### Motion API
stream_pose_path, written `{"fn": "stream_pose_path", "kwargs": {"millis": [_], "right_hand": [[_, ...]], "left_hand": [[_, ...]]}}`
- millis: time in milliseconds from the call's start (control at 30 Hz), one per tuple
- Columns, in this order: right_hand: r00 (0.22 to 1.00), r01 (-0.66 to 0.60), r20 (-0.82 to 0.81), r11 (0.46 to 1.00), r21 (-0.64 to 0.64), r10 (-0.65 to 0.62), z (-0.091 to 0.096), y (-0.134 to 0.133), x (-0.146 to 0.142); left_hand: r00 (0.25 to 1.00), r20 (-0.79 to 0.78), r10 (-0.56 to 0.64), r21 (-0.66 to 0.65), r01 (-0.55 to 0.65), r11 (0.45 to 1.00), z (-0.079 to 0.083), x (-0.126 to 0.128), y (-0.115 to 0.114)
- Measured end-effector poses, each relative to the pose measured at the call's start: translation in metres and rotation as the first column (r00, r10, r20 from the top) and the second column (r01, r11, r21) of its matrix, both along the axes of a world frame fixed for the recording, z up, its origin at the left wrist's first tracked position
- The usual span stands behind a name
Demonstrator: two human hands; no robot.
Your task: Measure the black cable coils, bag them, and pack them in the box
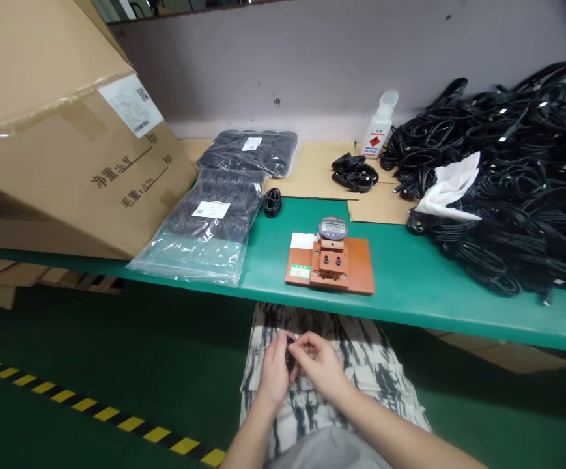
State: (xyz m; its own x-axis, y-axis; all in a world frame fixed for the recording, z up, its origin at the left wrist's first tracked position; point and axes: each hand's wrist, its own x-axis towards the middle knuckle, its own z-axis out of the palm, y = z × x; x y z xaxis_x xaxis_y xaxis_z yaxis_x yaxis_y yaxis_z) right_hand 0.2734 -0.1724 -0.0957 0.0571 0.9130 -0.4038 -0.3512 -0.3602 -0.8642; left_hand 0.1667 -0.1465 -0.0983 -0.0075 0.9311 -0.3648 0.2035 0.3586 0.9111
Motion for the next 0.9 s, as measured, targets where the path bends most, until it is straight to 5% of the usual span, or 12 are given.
{"fn": "stream_pose_path", "kwargs": {"millis": [300,633,900], "right_hand": [[1.0,0.011,0.007,1.0,-0.018,-0.011,0.004,-0.003,0.01],[0.999,-0.024,0.021,1.0,0.01,0.024,0.018,-0.006,0.019],[0.998,-0.011,0.057,1.0,-0.003,0.011,0.035,0.005,0.046]], "left_hand": [[0.963,0.263,-0.066,-0.235,0.13,0.963,0.019,0.011,-0.006],[0.926,0.377,0.019,-0.232,0.075,0.97,0.017,0.014,-0.012],[0.671,0.738,-0.07,-0.318,0.439,0.84,0.054,-0.001,-0.008]]}}
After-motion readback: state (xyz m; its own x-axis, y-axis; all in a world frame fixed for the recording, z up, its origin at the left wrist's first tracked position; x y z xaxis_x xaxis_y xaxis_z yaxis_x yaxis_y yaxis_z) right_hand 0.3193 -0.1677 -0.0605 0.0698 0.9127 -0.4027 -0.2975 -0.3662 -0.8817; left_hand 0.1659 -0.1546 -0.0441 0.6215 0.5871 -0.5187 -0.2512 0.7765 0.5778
